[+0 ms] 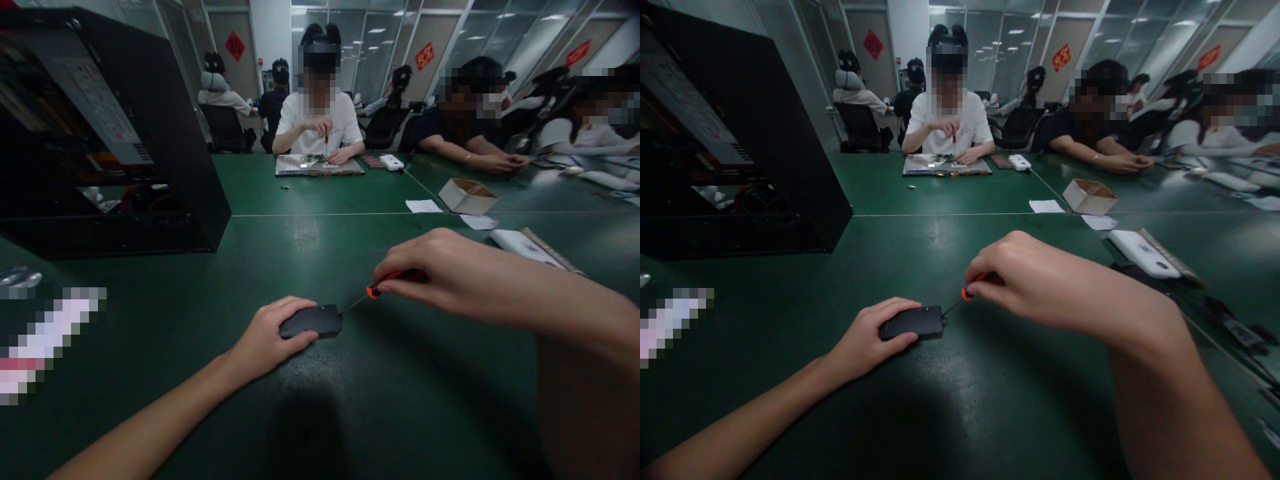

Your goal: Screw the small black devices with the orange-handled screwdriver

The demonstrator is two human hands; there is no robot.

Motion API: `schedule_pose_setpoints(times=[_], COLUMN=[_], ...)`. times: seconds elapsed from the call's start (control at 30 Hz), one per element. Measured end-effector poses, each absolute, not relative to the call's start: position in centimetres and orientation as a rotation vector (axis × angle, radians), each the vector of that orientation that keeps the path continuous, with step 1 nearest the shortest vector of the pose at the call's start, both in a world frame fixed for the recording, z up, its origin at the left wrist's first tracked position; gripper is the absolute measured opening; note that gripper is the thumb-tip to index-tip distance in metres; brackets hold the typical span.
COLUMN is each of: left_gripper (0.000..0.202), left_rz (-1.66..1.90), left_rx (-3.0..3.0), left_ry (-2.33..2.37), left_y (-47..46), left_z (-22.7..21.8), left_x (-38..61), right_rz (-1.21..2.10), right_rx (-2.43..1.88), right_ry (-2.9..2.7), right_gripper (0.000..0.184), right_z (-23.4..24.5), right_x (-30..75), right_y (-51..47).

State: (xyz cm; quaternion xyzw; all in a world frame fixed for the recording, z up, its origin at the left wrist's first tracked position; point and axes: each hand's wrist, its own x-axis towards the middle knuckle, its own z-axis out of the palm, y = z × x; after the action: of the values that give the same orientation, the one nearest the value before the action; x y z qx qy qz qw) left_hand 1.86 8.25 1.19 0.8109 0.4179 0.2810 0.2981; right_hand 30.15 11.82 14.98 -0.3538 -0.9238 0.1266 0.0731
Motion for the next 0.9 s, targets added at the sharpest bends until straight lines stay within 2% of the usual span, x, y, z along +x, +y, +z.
schedule_pose_setpoints(times=[0.1,0.2,0.3,0.4,0.5,0.73,0.9], left_gripper=[0.037,0.037,0.035,0.036,0.039,0.04,0.035], left_rz=[0.735,0.714,0.707,0.652,0.596,0.575,0.627], left_rx=[2.154,2.158,2.173,2.212,2.246,2.28,2.281], left_ry=[1.116,1.127,1.101,1.024,0.969,0.971,1.041], left_y=[8.3,8.3,8.4,8.4,8.3,8.2,8.1], left_z=[1.2,1.2,1.1,0.8,0.7,0.9,0.9], left_x=[1.9,1.8,1.5,1.2,1.0,1.2,1.3], right_rz=[0.449,0.358,0.028,-0.298,-0.613,-0.925,-0.994], right_rx=[-1.145,-1.35,-1.374,-1.132,-0.871,-0.633,-0.934], right_ry=[-2.75,-2.726,-2.714,-2.646,-2.466,-2.361,-2.351], right_gripper=[0.026,0.043,0.051,0.051,0.052,0.037,0.039], right_z=[14.5,12.4,8.3,4.0,1.7,4.8,7.1], right_x=[30.3,30.4,31.1,32.5,34.0,34.0,31.7], right_y=[13.1,14.9,15.6,14.7,13.0,9.9,7.3])
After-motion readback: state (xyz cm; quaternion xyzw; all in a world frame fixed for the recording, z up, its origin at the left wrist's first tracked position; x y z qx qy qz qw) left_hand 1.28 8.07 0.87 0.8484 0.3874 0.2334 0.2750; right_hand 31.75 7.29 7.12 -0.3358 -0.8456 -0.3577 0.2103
